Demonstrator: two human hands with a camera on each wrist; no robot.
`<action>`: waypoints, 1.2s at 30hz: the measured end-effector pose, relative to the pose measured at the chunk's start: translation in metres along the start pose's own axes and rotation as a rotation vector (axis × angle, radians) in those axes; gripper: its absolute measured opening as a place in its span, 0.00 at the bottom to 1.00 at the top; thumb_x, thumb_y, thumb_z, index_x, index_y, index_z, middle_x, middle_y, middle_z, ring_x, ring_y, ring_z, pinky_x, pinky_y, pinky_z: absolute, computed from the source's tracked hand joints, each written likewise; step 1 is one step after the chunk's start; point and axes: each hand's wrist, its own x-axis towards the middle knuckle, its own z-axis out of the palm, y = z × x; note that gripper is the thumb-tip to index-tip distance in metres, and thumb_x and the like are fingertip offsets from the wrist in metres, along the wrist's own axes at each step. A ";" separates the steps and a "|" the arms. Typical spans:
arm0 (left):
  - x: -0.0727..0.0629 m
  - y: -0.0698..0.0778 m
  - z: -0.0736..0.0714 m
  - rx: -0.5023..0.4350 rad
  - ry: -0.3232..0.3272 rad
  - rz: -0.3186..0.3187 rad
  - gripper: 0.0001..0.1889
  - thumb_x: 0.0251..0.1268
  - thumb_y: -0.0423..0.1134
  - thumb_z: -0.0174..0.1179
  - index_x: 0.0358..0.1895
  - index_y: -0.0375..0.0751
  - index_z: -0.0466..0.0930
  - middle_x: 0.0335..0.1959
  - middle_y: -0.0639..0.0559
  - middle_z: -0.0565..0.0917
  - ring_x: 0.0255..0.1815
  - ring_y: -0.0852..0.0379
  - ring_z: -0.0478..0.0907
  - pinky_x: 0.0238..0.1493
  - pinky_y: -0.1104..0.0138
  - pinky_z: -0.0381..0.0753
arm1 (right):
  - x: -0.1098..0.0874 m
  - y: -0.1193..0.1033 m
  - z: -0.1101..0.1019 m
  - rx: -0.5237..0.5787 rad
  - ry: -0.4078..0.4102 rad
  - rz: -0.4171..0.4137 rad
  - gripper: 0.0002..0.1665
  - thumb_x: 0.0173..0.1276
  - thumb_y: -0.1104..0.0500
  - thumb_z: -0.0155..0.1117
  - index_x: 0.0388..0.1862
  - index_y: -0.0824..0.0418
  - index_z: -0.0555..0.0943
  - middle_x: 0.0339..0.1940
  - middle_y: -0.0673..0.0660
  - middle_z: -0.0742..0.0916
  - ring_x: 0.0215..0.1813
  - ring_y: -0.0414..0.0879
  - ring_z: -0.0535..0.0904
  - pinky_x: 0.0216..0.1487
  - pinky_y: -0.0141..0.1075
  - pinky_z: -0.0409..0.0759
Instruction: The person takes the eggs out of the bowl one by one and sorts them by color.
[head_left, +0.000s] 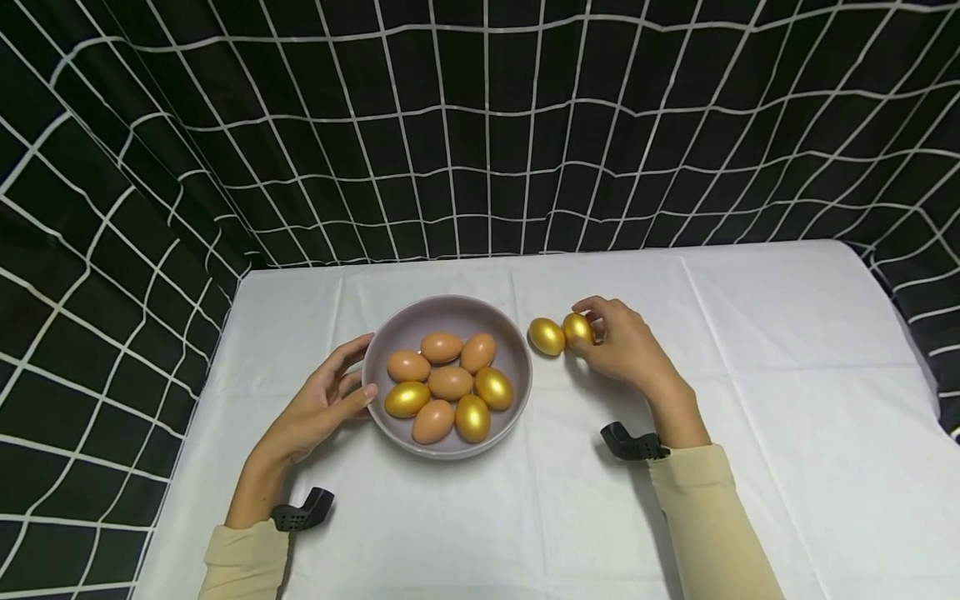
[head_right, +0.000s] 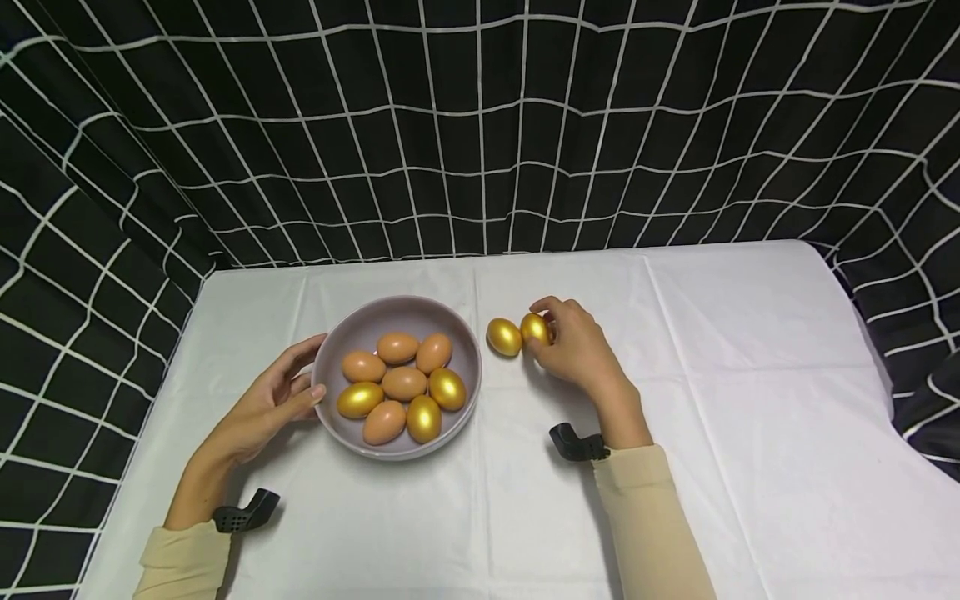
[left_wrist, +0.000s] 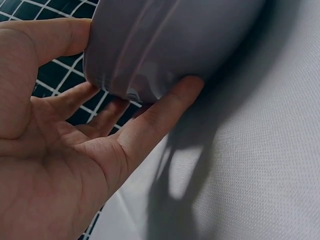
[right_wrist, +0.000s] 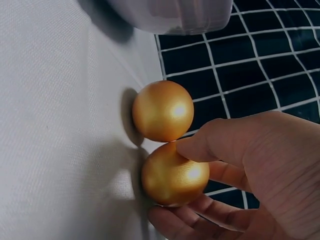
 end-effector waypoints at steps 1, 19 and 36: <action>0.000 0.000 0.000 0.002 0.001 -0.001 0.39 0.77 0.31 0.60 0.86 0.47 0.52 0.85 0.40 0.56 0.73 0.56 0.75 0.54 0.60 0.91 | 0.000 0.000 0.000 -0.003 0.000 -0.001 0.28 0.69 0.58 0.70 0.66 0.65 0.79 0.58 0.71 0.86 0.57 0.64 0.84 0.60 0.59 0.79; -0.001 -0.002 -0.001 -0.013 -0.002 -0.004 0.39 0.78 0.31 0.60 0.86 0.47 0.52 0.85 0.40 0.56 0.74 0.55 0.74 0.55 0.58 0.91 | 0.001 -0.002 0.002 -0.021 -0.004 0.018 0.28 0.73 0.55 0.68 0.68 0.65 0.78 0.60 0.71 0.86 0.59 0.66 0.85 0.62 0.61 0.79; 0.001 -0.003 -0.001 0.004 -0.001 -0.001 0.40 0.77 0.32 0.61 0.86 0.47 0.52 0.85 0.40 0.56 0.76 0.47 0.73 0.54 0.59 0.91 | -0.006 -0.017 -0.002 -0.050 0.077 0.008 0.27 0.74 0.55 0.65 0.68 0.65 0.79 0.61 0.71 0.84 0.61 0.67 0.83 0.64 0.62 0.78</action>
